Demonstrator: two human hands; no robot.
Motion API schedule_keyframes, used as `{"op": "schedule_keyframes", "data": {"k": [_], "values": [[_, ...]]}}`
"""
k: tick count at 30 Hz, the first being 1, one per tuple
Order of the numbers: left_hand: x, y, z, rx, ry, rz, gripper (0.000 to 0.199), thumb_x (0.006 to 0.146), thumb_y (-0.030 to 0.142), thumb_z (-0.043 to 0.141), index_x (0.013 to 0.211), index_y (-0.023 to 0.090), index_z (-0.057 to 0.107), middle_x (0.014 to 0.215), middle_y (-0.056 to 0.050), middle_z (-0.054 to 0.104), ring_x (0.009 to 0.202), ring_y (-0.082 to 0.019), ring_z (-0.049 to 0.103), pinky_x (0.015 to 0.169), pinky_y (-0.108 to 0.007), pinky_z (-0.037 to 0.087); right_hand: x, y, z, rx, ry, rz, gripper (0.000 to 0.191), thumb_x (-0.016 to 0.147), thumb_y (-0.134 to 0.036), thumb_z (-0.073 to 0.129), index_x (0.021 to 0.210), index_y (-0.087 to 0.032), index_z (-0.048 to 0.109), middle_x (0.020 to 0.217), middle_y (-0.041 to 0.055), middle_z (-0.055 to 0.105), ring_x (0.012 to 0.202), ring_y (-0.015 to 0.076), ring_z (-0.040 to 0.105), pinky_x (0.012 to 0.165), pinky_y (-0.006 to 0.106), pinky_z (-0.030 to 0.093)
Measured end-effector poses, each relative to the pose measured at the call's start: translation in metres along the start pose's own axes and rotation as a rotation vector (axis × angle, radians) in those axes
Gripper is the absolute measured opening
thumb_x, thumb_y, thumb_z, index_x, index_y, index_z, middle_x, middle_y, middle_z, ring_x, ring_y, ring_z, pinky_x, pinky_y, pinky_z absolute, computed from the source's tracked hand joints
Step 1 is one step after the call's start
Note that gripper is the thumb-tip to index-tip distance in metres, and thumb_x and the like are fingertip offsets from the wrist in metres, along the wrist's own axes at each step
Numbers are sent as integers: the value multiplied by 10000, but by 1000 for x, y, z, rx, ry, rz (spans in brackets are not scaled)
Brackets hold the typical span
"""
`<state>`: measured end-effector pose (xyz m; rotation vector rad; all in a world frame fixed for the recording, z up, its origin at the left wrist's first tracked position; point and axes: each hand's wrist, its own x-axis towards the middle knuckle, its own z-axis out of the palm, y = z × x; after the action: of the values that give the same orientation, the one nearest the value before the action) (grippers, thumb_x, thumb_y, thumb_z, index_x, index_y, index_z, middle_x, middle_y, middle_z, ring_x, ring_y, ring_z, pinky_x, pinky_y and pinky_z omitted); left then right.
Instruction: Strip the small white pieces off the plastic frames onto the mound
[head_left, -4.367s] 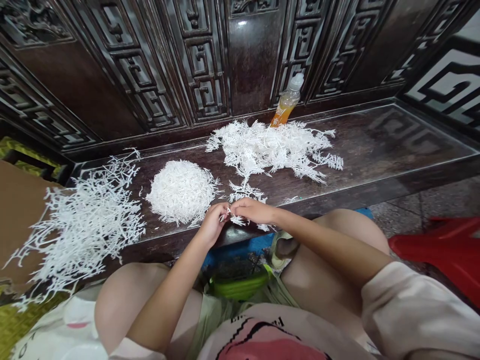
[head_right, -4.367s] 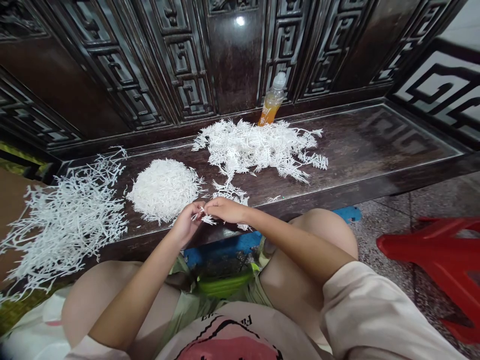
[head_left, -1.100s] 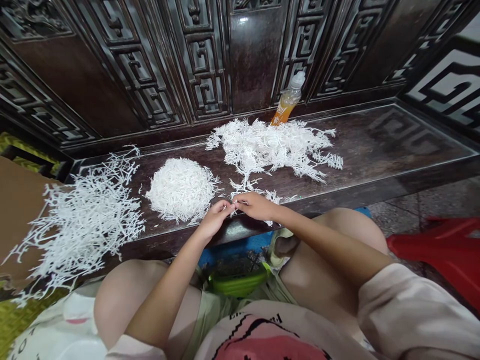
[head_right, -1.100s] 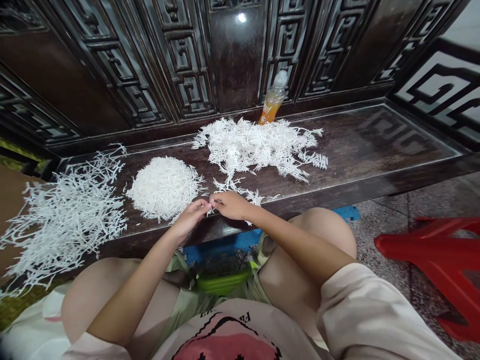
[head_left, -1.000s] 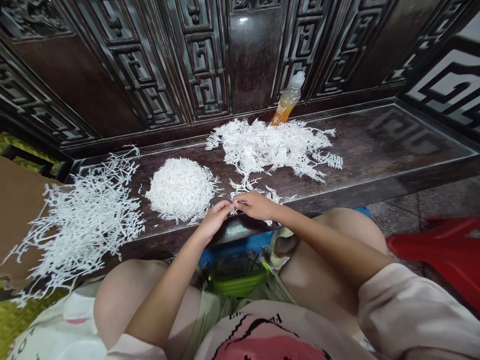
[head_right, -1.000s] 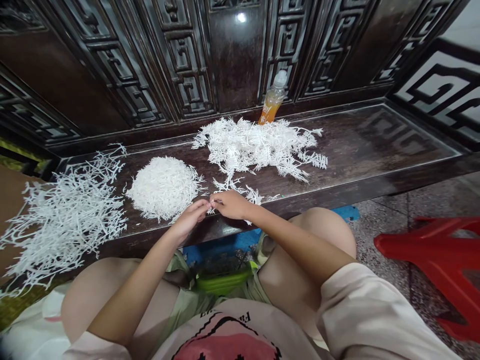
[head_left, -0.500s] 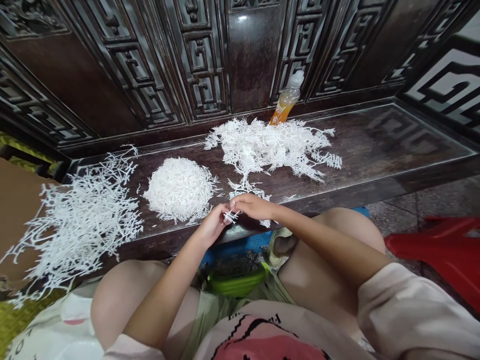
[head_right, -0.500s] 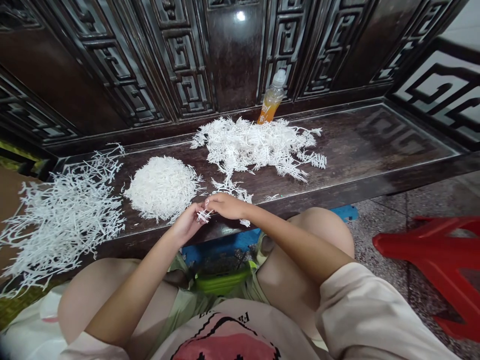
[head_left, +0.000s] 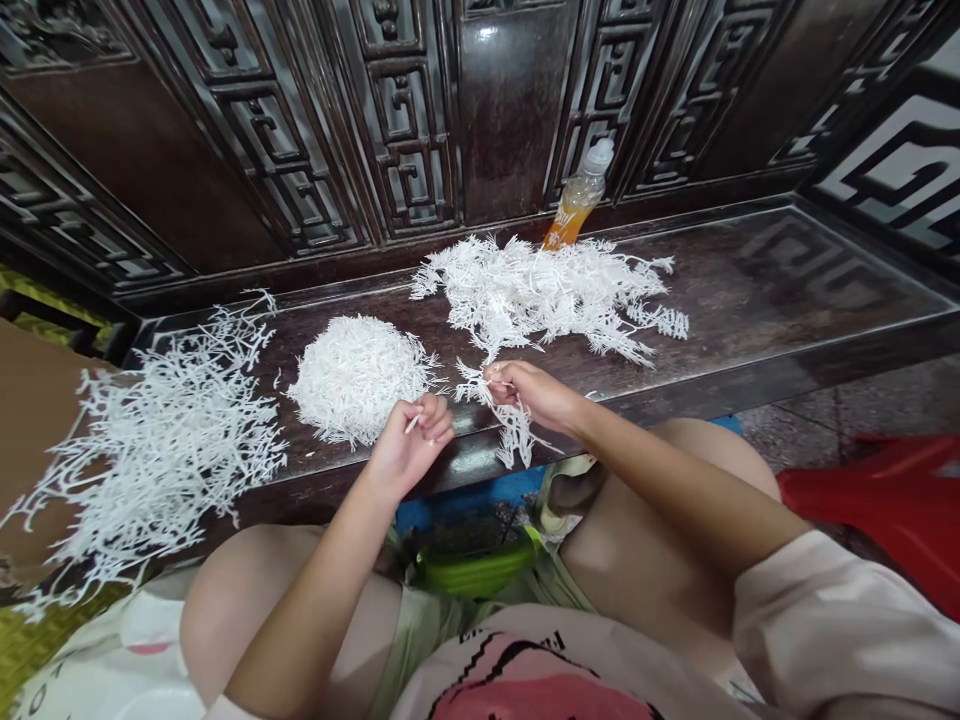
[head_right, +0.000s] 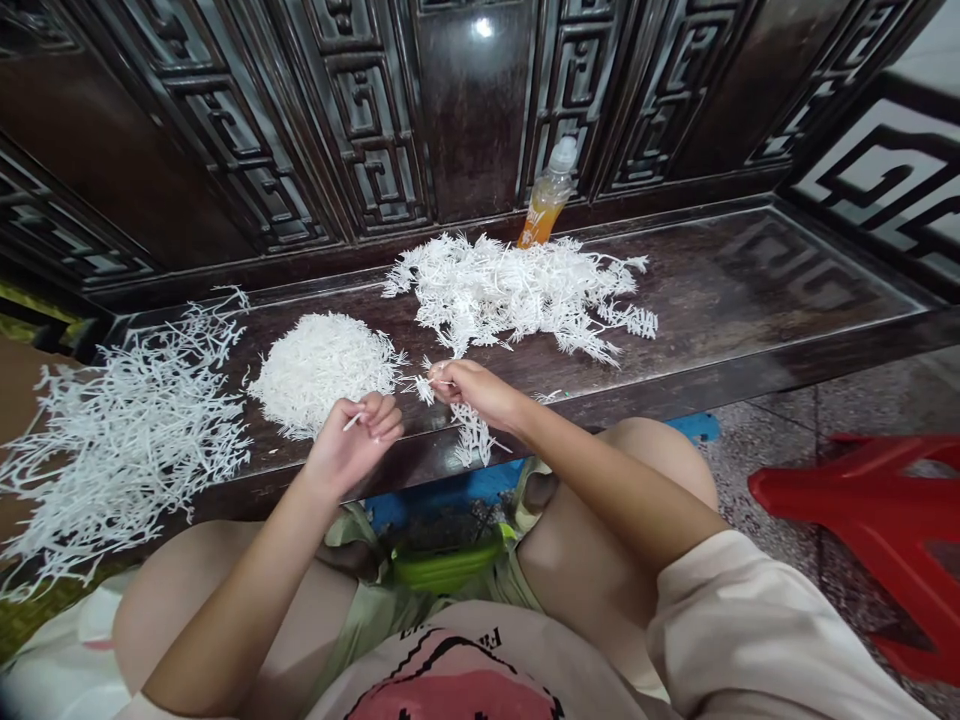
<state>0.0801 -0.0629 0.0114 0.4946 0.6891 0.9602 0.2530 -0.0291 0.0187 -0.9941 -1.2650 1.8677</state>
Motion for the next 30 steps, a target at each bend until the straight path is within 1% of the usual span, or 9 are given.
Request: {"op": "schedule_keyframes", "data": {"k": [2,4,8,12,15,18,22,27,30], "values": [[0,6,-3,14,10,2,140,652,172,394,521,163,344,537,22,269,466,-68,292,472,-225,297,1,-2,-4,-31,12,-27,166,672,-174,380,521,-170,314,521,-45,259,470,68,228,473,233,175],[2,5,-6,7,12,-46,101,647,177,396,548,157,396,552,12,314,476,-71,322,473,-224,306,1,-1,-4,-75,6,14,162,674,-204,416,528,-161,363,521,-47,294,471,61,240,475,229,173],[8,-10,-11,-32,43,-175,110,660,184,398,569,142,445,562,-5,392,495,-81,387,477,-218,332,3,9,1,-194,-56,159,148,663,-273,496,595,-144,469,548,-44,378,496,60,304,492,214,214],[11,-22,-10,-12,120,-263,131,700,220,432,606,137,469,528,10,410,460,-72,387,456,-200,313,4,17,0,-299,-106,147,181,675,-310,504,624,-138,523,581,-29,445,541,73,372,521,212,268],[10,-25,-7,100,148,-237,162,717,291,488,671,137,502,538,24,422,444,-52,350,443,-186,272,6,20,-4,-397,-117,121,206,695,-323,488,654,-135,560,618,-13,504,565,85,409,539,217,293],[9,-28,-8,306,136,-142,230,700,365,538,695,136,531,547,34,416,463,-43,327,449,-185,240,7,22,-6,-520,-120,82,224,713,-324,472,652,-132,570,623,-3,531,589,98,439,572,225,316],[9,-33,-12,523,177,-104,222,664,354,579,688,134,553,537,42,401,497,-46,330,463,-188,217,6,24,-5,-608,-165,67,201,719,-278,454,619,-135,553,627,4,545,633,110,476,618,227,334],[10,-34,-9,351,133,-175,119,650,247,551,659,132,520,540,42,400,489,-46,317,462,-191,215,4,23,-2,-609,-184,121,195,712,-249,419,571,-143,502,526,-29,447,514,81,389,522,217,287],[9,-32,-3,148,76,-196,74,633,183,516,600,135,470,520,46,377,470,-44,295,458,-191,226,2,23,1,-438,-205,144,192,714,-236,370,559,-155,449,477,-54,324,453,67,271,460,218,214]]}}
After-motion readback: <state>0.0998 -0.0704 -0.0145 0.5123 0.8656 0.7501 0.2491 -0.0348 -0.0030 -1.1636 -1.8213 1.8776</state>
